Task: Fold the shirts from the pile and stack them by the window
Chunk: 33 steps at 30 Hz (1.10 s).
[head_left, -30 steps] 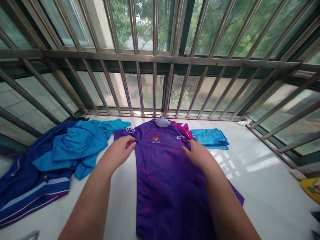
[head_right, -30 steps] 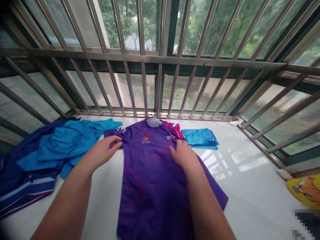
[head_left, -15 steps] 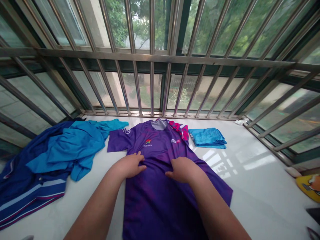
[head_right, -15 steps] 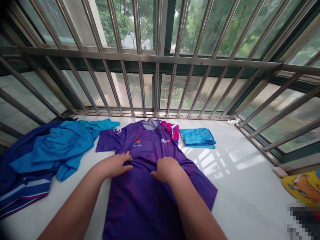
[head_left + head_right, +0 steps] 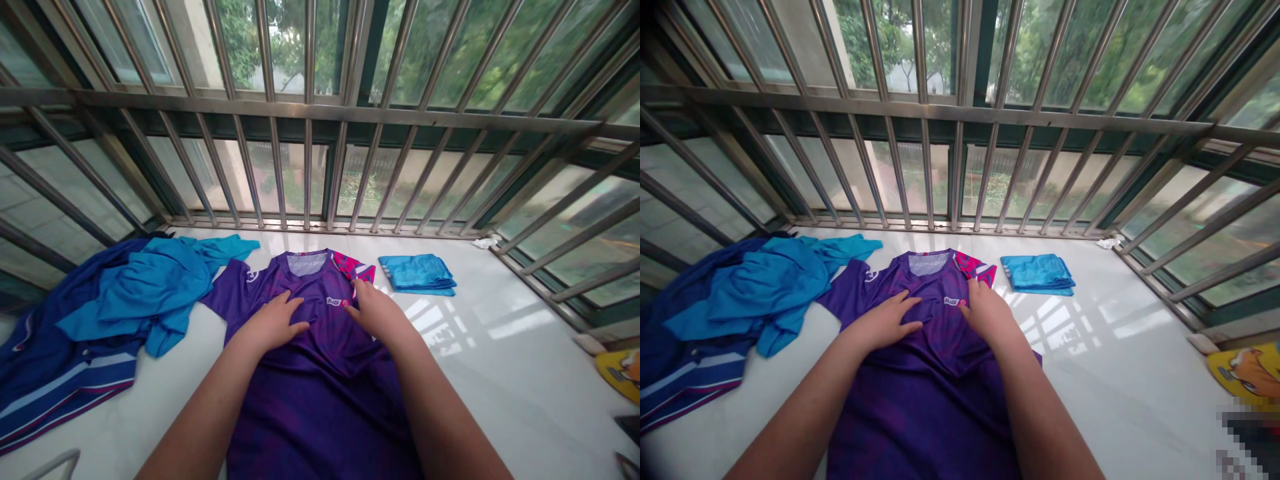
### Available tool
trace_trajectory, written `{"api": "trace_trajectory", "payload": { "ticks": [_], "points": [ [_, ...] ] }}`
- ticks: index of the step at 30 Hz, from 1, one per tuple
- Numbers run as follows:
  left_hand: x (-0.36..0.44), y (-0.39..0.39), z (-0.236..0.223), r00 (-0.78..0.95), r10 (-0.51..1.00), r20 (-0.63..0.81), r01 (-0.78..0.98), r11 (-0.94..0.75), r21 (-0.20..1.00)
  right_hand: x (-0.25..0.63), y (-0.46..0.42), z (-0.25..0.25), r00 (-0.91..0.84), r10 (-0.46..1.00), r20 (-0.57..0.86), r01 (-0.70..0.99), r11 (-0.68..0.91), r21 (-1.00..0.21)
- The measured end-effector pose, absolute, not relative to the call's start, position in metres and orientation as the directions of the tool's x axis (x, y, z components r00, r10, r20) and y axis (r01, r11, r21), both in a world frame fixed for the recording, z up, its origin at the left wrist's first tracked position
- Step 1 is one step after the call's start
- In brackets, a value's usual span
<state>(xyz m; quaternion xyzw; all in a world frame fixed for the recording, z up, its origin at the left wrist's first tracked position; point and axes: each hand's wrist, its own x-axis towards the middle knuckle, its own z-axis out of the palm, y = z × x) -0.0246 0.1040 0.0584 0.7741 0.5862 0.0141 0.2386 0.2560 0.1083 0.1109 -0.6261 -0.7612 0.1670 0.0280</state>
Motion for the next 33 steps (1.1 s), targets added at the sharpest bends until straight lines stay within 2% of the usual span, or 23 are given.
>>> {"api": "trace_trajectory", "payload": {
  "ticks": [1, 3, 5, 8, 10, 12, 14, 16, 18, 21, 23, 25, 26, 27, 28, 30, 31, 33],
  "points": [
    [-0.020, 0.105, 0.052, 0.298, 0.907, -0.297, 0.910, -0.176, 0.375, 0.258, 0.110, 0.106, -0.141, 0.969, -0.204, 0.975, 0.101, -0.195],
    [-0.017, 0.111, 0.040, 0.281, 0.905, -0.320, 0.922, -0.162, 0.352, 0.266, 0.110, 0.104, -0.075, 0.947, -0.314, 0.994, 0.047, -0.094],
    [-0.021, 0.121, 0.030, 0.313, 0.914, -0.259, 0.907, -0.206, 0.367, 0.274, 0.105, 0.111, -0.106, 0.926, -0.361, 0.993, 0.078, -0.092],
    [-0.033, 0.136, 0.024, 0.324, 0.938, -0.124, 0.884, -0.253, 0.392, 0.279, 0.093, 0.126, -0.226, 0.927, -0.299, 0.968, 0.181, -0.172],
    [-0.038, 0.137, 0.032, 0.272, 0.960, -0.057, 0.907, -0.237, 0.347, 0.276, 0.088, 0.132, -0.247, 0.930, -0.273, 0.963, 0.203, -0.178],
    [-0.034, 0.129, 0.052, 0.241, 0.970, -0.016, 0.937, -0.228, 0.266, 0.269, 0.086, 0.132, -0.213, 0.923, -0.322, 0.975, 0.181, -0.126],
    [-0.020, 0.112, 0.078, 0.270, 0.962, -0.052, 0.945, -0.254, 0.206, 0.264, 0.089, 0.127, -0.156, 0.893, -0.422, 0.988, 0.145, -0.059],
    [0.002, 0.087, 0.100, 0.323, 0.930, -0.175, 0.938, -0.290, 0.189, 0.261, 0.092, 0.120, -0.150, 0.851, -0.503, 0.988, 0.142, -0.055],
    [0.027, 0.052, 0.109, 0.395, 0.867, -0.304, 0.915, -0.343, 0.210, 0.261, 0.094, 0.115, -0.202, 0.798, -0.568, 0.979, 0.144, -0.146],
    [0.052, -0.010, 0.093, 0.589, 0.697, -0.408, 0.808, -0.504, 0.305, 0.265, 0.091, 0.116, -0.325, 0.664, -0.674, 0.929, 0.088, -0.361],
    [0.052, -0.049, 0.069, 0.714, 0.573, -0.403, 0.698, -0.624, 0.350, 0.269, 0.088, 0.124, -0.466, 0.500, -0.730, 0.858, 0.054, -0.510],
    [0.037, -0.080, 0.042, 0.786, 0.546, -0.290, 0.618, -0.702, 0.354, 0.273, 0.086, 0.134, -0.610, 0.337, -0.717, 0.766, 0.022, -0.642],
    [0.026, -0.091, 0.029, 0.808, 0.533, -0.250, 0.589, -0.728, 0.352, 0.275, 0.086, 0.138, -0.645, 0.306, -0.700, 0.737, 0.007, -0.676],
    [0.015, -0.101, 0.019, 0.821, 0.524, -0.227, 0.571, -0.742, 0.352, 0.276, 0.087, 0.141, -0.638, 0.333, -0.694, 0.736, -0.001, -0.677],
    [0.004, -0.108, 0.009, 0.827, 0.513, -0.230, 0.562, -0.745, 0.358, 0.276, 0.088, 0.143, -0.587, 0.419, -0.692, 0.765, 0.008, -0.644],
    [-0.014, -0.116, -0.004, 0.812, 0.488, -0.320, 0.582, -0.720, 0.378, 0.273, 0.094, 0.140, -0.381, 0.694, -0.610, 0.877, 0.062, -0.477],
    [-0.020, -0.118, -0.007, 0.795, 0.468, -0.384, 0.600, -0.697, 0.393, 0.270, 0.098, 0.136, -0.269, 0.819, -0.507, 0.928, 0.080, -0.363],
    [-0.026, -0.115, -0.006, 0.768, 0.452, -0.455, 0.635, -0.632, 0.445, 0.263, 0.107, 0.122, -0.133, 0.956, -0.261, 0.978, 0.083, -0.192]
  ]
}}
